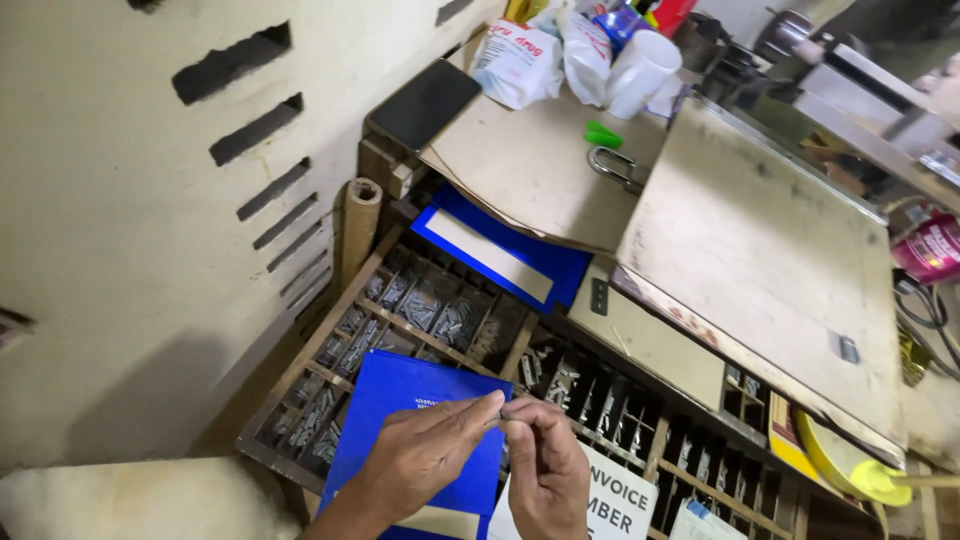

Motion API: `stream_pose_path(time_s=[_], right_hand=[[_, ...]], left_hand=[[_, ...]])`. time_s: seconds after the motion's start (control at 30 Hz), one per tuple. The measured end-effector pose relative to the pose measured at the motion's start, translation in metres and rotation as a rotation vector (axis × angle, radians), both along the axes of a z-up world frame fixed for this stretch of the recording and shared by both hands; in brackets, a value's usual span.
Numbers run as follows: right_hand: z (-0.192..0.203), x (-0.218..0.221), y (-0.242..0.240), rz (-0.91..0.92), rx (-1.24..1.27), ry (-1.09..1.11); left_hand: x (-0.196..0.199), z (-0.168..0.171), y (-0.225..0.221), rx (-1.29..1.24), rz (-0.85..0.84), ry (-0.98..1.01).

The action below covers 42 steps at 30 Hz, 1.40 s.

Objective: The person is selecting individual metal type characters from a partitioned tray and arranging them into a specific order for printing.

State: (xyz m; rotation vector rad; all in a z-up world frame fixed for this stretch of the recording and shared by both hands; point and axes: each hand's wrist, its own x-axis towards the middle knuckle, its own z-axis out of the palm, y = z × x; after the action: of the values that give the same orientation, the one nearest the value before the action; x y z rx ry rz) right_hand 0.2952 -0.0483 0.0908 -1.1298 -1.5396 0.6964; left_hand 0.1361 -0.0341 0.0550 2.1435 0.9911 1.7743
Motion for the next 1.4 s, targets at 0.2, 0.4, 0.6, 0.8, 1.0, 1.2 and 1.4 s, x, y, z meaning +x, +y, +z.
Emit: stream_pose_path(time_s=[0.2,0.4,0.6,0.8,1.0,1.2,1.4], right_hand=[[0.013,0.015,-0.009,0.078,-0.056,0.082],[-0.011,0.030,-0.013,0.136,-0.185,0.302],[-0.009,0.028,-0.014,0.074,-0.318,0.349],[-0.014,0.028,-0.013,0.011,-0.318,0.321],[-0.009,0.032,-0.013,0.035,-0.291,0.395],[-0.011,0.031,-0.016,0.017,-0.246,0.321],[-0.016,0.032,-0.017,0.036,-0.088,0.332]], left_hand=[[0.002,0.018,-0.009,0.074,-0.040,0.100],[0.013,0.009,-0.013,-0.101,-0.069,-0.086],[0.013,-0.003,-0.014,-0.175,-0.112,-0.087],[0.014,0.017,-0.016,-0.294,-0.082,-0.216],[0.006,0.013,-0.016,-0.240,-0.012,-0.153],[0.007,-0.010,-0.023,-0.135,-0.064,-0.059],[0.006,0.004,-0.021,-0.039,-0.016,-0.052]])
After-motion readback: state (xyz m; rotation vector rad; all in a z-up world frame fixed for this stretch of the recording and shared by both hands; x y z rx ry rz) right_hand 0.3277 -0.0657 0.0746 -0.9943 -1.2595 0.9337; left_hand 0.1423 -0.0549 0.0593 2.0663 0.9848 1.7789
